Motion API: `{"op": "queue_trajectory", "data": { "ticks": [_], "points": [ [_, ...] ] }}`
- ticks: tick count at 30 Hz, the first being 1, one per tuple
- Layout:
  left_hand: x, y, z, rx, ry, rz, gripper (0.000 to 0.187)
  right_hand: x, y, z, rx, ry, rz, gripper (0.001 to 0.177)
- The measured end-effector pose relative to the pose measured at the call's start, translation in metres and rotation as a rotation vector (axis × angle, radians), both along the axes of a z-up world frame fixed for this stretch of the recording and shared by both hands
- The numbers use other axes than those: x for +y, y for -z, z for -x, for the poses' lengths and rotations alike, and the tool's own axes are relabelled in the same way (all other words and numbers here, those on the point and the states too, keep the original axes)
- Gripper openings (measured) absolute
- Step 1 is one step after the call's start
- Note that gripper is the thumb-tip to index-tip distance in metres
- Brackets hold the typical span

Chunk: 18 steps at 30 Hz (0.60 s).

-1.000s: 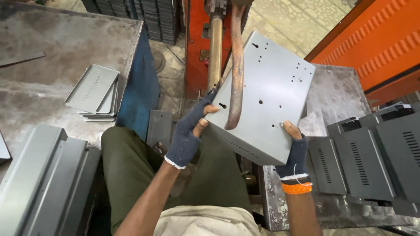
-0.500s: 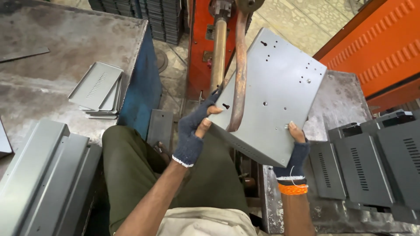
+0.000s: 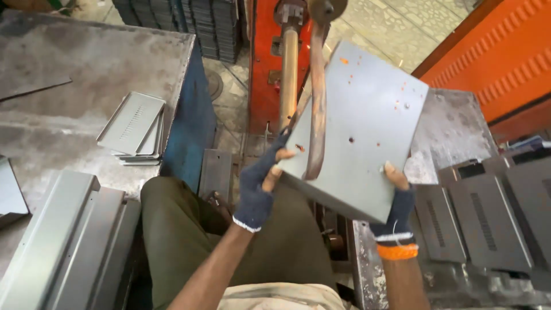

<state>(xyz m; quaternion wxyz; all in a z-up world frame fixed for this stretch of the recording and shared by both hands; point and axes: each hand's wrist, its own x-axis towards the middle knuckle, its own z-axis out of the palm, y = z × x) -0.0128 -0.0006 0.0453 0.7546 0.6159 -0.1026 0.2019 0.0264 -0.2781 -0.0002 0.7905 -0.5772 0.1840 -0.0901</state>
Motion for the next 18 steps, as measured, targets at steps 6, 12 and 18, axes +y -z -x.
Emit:
{"op": "queue_trajectory", "data": {
  "ticks": [6,12,18],
  "points": [
    [-0.010,0.010,0.006,-0.124,0.040,-0.136,0.045,-0.008,-0.032,-0.017,-0.061,-0.008,-0.048,0.025],
    [-0.025,0.016,0.008,-0.203,-0.100,-0.268,0.060,-0.024,-0.030,-0.040,0.001,-0.062,0.038,0.034],
    [-0.028,0.017,0.009,-0.136,-0.185,-0.331,0.068,-0.063,0.018,-0.071,0.086,-0.200,-0.056,0.045]
  ]
}}
